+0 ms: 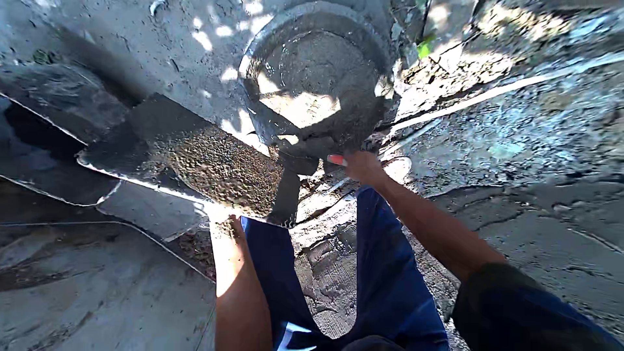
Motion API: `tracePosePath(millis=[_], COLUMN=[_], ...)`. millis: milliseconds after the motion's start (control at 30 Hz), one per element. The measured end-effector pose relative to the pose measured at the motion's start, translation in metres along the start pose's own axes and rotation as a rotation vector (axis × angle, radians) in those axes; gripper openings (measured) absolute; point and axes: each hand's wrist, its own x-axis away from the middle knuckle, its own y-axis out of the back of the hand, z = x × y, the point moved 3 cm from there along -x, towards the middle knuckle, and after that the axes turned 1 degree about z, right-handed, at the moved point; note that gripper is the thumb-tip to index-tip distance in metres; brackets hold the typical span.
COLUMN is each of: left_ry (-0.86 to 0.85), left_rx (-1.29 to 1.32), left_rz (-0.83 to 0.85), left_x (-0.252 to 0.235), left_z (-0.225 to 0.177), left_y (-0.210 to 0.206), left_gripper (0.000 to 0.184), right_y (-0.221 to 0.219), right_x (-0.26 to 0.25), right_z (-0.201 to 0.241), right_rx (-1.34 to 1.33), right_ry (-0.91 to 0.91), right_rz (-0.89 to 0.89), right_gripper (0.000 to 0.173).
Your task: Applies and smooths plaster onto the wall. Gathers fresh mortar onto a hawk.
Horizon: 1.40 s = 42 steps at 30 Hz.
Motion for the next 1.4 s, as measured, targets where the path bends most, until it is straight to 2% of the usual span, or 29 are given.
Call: tracePosePath(millis=[100, 200, 300, 367, 467, 567, 667, 733, 800, 833, 933, 1000, 1133, 1200, 1233, 1267, 1333, 1400], left_ry=[0.072, 0.231, 0.058, 0.097, 0.250, 0.163, 0.046, 0.023, 0.089, 0.099, 0.044, 0.071, 0.161, 0.314, 0.287, 0.161, -0.197, -0.026], left_rx=[-0.081, -0.238, -0.164, -0.154, -0.249, -0.106, 0.259, 0.295, 0.210, 0.196, 0.191, 0.099, -0.089, -0.323, -0.450, -0.529, -0.556, -0.737], left_rz=[0.036, 0.179, 0.107, 0.091, 0.115, 0.072, 0.120, 0.113, 0.099, 0.107, 0.123, 0.150, 0.161, 0.327, 0.386, 0.387, 0.193, 0.477], left_x=[0.021, 0.025, 0.021, 0.017, 0.020, 0.015, 0.020, 0.018, 0.018, 0.017, -0.012, -0.025, -0.033, -0.027, -0.025, -0.020, -0.007, 0.004], left_z=[-0.011, -0.023, 0.018, 0.033, 0.029, 0.051, 0.042, 0.037, 0.024, 0.026, 0.070, 0.075, 0.044, 0.004, -0.005, -0.004, 0.020, -0.014], left_y=[-0.007, -0.010, -0.009, -0.007, -0.002, 0.000, 0.001, 0.000, -0.001, 0.001, 0.006, 0.002, -0.036, -0.066, -0.081, -0.095, -0.119, -0.125], left_gripper=[0.038, 0.039, 0.036, 0.035, 0.035, 0.034, 0.033, 0.036, 0.039, 0.041, 0.042, 0.042, 0.040, 0.042, 0.041, 0.039, 0.036, 0.041], right_y=[0.044, 0.052, 0.038, 0.025, 0.011, -0.003, -0.021, -0.034, -0.048, -0.052, -0.042, -0.025, 0.012, 0.015, 0.012, 0.008, -0.003, -0.010], right_x=[0.009, -0.026, -0.055, -0.068, -0.086, -0.109, -0.115, -0.111, -0.108, -0.104, -0.072, -0.034, 0.068, 0.109, 0.121, 0.128, 0.142, 0.156], right_z=[-0.030, -0.059, -0.051, -0.034, -0.019, -0.019, -0.015, -0.015, -0.014, -0.012, -0.008, -0.012, 0.001, 0.020, 0.029, 0.034, 0.032, 0.020], right_rx=[0.161, 0.283, 0.315, 0.288, 0.207, 0.150, 0.028, -0.053, -0.109, -0.134, -0.200, -0.218, -0.167, -0.127, -0.106, -0.105, -0.136, -0.139], right_ry=[-0.060, -0.042, 0.070, 0.114, 0.137, 0.193, 0.232, 0.240, 0.264, 0.280, 0.341, 0.390, 0.489, 0.477, 0.450, 0.423, 0.379, 0.347], right_rz=[-0.058, -0.099, -0.114, -0.105, -0.085, -0.093, -0.070, -0.065, -0.083, -0.102, -0.195, -0.290, -0.355, -0.279, -0.275, -0.303, -0.435, -0.559], right_gripper=[0.047, 0.045, 0.034, 0.033, 0.033, 0.036, 0.034, 0.035, 0.034, 0.033, 0.032, 0.032, 0.050, 0.051, 0.048, 0.045, 0.042, 0.039])
